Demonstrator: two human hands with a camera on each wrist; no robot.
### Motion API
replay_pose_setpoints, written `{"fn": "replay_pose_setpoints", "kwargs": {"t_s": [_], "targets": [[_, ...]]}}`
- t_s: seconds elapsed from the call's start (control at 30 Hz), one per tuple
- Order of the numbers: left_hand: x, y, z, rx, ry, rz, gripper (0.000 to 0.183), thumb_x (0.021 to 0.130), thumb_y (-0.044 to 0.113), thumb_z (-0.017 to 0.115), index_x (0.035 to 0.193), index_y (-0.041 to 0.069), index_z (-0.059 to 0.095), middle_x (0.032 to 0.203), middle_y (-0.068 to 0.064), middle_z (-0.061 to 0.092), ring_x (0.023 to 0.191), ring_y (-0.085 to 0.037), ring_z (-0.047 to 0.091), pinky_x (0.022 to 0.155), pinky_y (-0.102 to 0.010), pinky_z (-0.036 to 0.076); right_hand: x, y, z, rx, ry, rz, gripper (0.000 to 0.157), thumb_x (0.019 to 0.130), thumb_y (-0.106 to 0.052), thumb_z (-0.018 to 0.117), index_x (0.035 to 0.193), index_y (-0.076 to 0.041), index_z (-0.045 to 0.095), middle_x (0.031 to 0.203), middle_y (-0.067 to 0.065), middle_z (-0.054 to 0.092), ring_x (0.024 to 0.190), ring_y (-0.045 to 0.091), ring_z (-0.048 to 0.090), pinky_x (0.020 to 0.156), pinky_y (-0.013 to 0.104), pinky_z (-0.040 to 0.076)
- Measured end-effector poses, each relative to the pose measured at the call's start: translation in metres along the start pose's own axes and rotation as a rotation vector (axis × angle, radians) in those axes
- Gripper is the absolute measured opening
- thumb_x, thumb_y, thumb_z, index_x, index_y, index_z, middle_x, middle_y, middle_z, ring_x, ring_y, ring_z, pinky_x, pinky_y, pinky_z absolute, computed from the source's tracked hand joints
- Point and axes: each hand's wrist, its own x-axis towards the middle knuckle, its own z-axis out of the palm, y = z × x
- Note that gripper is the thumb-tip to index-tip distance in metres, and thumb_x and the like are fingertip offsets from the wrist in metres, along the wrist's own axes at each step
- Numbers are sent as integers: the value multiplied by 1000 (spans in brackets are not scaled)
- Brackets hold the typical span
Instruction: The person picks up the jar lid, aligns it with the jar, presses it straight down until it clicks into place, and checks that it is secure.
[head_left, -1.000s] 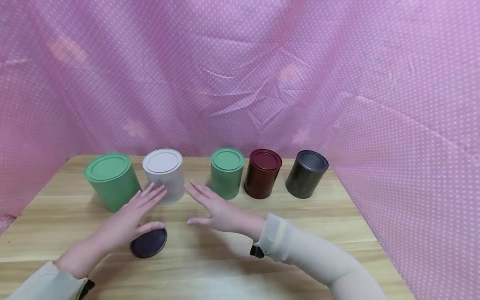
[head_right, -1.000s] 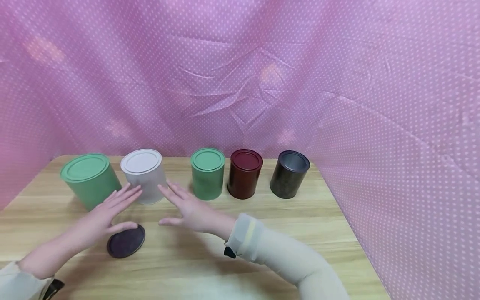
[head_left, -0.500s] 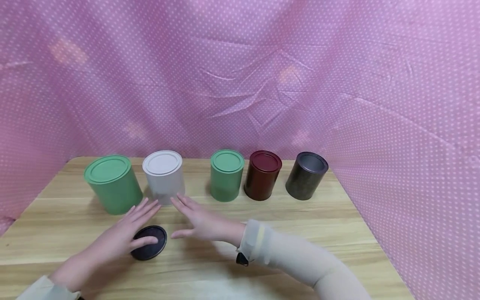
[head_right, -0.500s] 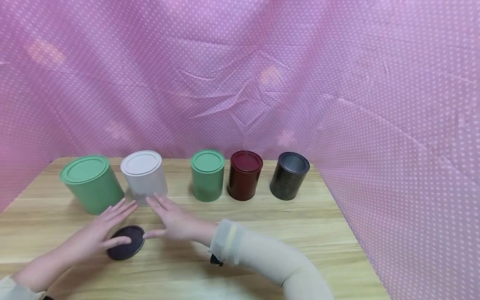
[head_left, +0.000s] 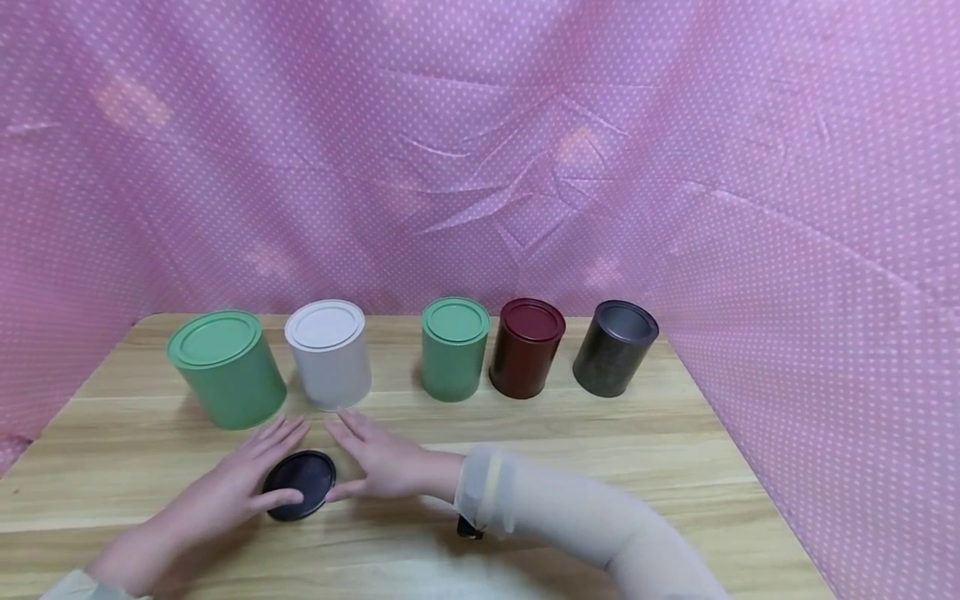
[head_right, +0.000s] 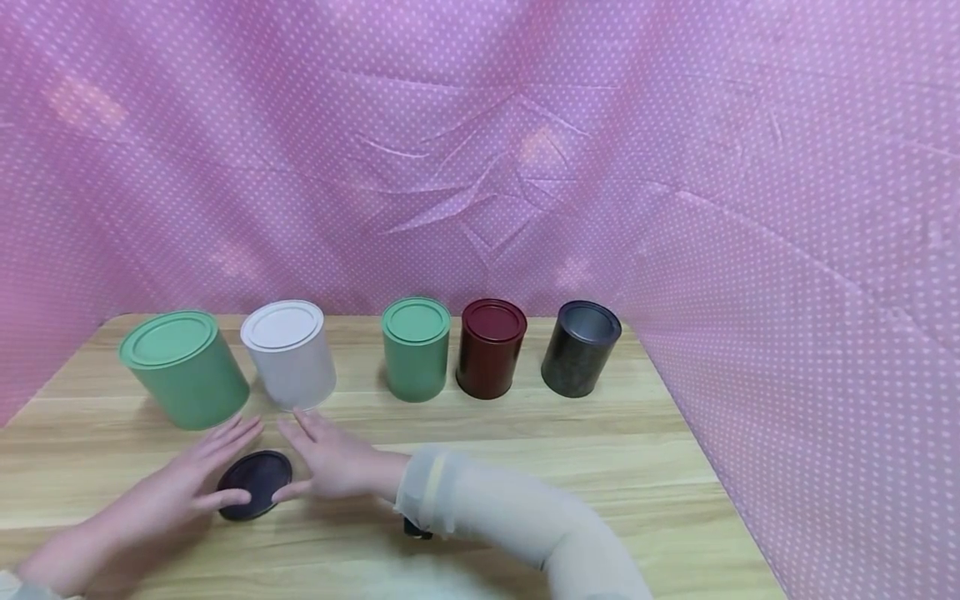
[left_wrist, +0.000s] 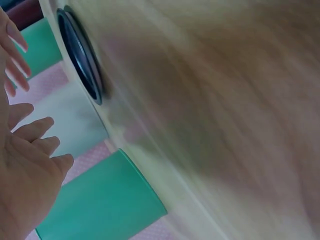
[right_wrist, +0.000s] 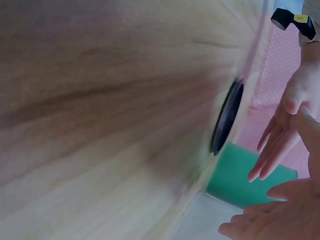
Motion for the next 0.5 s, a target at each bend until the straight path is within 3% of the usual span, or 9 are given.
{"fn": "replay_pose_setpoints", "kwargs": {"t_s": [0.1, 0.2, 0.27, 0.33, 0.43, 0.5], "targets": [[0, -2, 1, -7, -27, -41, 81, 79, 40, 75, 146, 9, 43, 146, -24, 43, 143, -38, 29, 107, -62, 31, 3, 1, 5, -27, -16, 18, 94, 87, -56, 62, 157, -16, 14, 162, 14, 14, 149, 25, 18, 120, 29, 21], [-2, -6, 3, -21, -51, -61, 81, 79, 42, 75, 145, 9, 43, 147, -24, 43, 139, -43, 32, 108, -63, 30, 7, 0, 9, -70, -44, 33, 93, 87, -59, 60, 157, -18, 15, 162, 13, 16, 149, 25, 19, 120, 29, 21], [-4, -9, 4, -29, -61, -58, 82, 78, 43, 75, 145, 8, 43, 147, -24, 42, 140, -43, 32, 117, -53, 21, 9, -1, 12, -95, -64, 42, 93, 86, -62, 59, 157, -19, 15, 162, 11, 16, 149, 23, 18, 120, 29, 20], [-7, -13, 5, -37, -75, -58, 82, 78, 44, 74, 145, 8, 43, 147, -25, 42, 142, -40, 29, 122, -33, 8, 11, -2, 13, -113, -82, 50, 93, 85, -63, 58, 157, -21, 15, 162, 9, 15, 149, 22, 17, 120, 29, 19], [-10, -18, 5, -45, -89, -64, 85, 77, 46, 75, 145, 6, 43, 147, -26, 41, 142, -41, 29, 107, -4, -6, 14, -3, 16, -131, -106, 63, 94, 84, -65, 58, 157, -25, 12, 163, 6, 14, 149, 21, 16, 120, 29, 19], [-12, -21, 4, -48, -101, -69, 88, 76, 47, 76, 145, 5, 43, 147, -28, 40, 143, -40, 27, 101, 1, -9, 16, -4, 17, -125, -120, 74, 94, 84, -65, 58, 156, -28, 11, 163, 5, 13, 150, 20, 15, 120, 29, 20]]}}
